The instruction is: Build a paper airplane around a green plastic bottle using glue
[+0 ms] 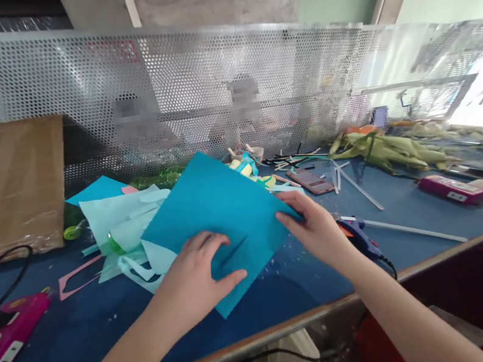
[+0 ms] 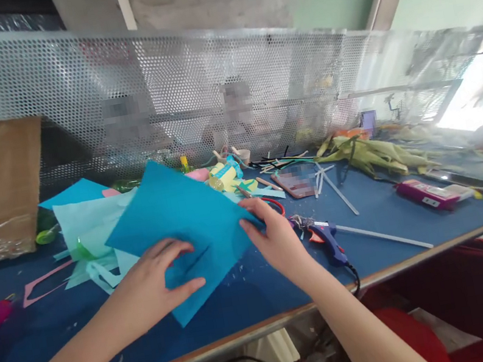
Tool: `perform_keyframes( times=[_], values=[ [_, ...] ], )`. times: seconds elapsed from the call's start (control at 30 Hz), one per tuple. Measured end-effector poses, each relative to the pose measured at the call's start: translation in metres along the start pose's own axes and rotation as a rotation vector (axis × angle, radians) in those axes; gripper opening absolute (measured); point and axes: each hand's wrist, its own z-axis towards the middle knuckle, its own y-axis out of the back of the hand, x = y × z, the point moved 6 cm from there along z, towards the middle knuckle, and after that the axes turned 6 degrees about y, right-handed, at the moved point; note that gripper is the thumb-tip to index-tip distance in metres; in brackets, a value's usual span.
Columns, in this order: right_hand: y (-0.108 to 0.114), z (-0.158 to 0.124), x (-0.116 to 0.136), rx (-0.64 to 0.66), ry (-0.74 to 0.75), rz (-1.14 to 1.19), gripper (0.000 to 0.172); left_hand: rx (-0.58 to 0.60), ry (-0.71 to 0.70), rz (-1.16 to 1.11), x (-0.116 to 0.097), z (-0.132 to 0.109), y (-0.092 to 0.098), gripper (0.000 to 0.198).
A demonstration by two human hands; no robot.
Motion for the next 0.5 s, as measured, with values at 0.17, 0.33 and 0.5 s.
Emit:
perform_keyframes(
  times=[0.17,0.33,0.5],
  values=[
    [-0.020,0.064,-0.001,0.141,0.136,-0.240,0.032,0.028,-0.050,0.050,-0.004,0.032,-0.010,0.030],
    [-0.037,0.085,-0.029,0.288,-0.065,-0.730,0.036,0.232,-0.079,0.041,0.011,0.041,-0.036,0.039],
    [-0.022,0.069,-0.071,0.385,-0.343,-0.905,0.021,0.342,-0.056,-0.076,0.027,0.033,-0.041,0.059]
  ],
)
